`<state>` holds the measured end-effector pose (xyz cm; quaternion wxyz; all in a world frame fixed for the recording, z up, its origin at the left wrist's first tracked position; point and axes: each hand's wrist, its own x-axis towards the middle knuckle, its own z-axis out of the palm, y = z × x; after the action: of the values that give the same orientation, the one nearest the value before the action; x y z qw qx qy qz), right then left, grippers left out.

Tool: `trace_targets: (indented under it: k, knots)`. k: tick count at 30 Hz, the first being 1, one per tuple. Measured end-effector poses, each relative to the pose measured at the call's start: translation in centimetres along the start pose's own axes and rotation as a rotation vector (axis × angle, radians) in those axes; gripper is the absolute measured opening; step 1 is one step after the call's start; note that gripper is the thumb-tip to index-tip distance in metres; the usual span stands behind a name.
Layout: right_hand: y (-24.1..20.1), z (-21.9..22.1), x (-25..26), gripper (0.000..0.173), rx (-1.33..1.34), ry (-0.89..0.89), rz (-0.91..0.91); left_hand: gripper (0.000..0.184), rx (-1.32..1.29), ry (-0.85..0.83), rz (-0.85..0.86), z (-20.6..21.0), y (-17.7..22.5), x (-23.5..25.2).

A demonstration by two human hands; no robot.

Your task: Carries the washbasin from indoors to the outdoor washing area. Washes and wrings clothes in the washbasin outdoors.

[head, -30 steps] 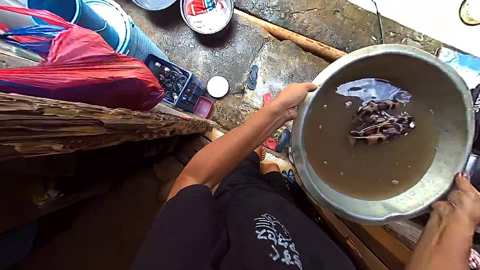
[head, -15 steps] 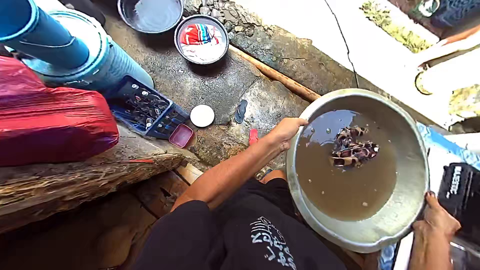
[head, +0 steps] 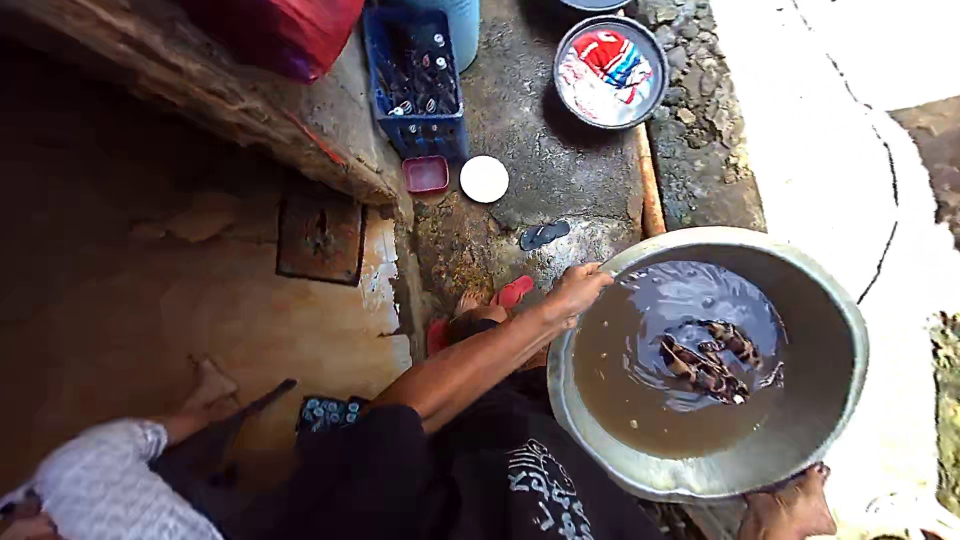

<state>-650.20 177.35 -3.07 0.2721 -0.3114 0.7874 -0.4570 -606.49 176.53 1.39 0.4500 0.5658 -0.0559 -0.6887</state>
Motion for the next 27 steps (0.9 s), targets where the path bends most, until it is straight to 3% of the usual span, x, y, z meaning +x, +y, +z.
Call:
trace_targets:
  k: [5,12,27]
  knots:
    - [-3.5,5.0,8.1,0.046,-0.072,-0.361,-0.064,0.040,-0.209,0.203,0.053,0.6,-3.4,-1.0]
    - [-6.4,11.1,12.8,0.048,-0.212,-0.581,-0.177,0.039,-0.405,0.386,0.092,1.2,-6.5,-2.7]
    - [-7.2,19.8,10.7,0.038,-0.285,-0.580,-0.216,0.036,-0.489,0.659,0.080,-0.5,-6.5,-5.8]
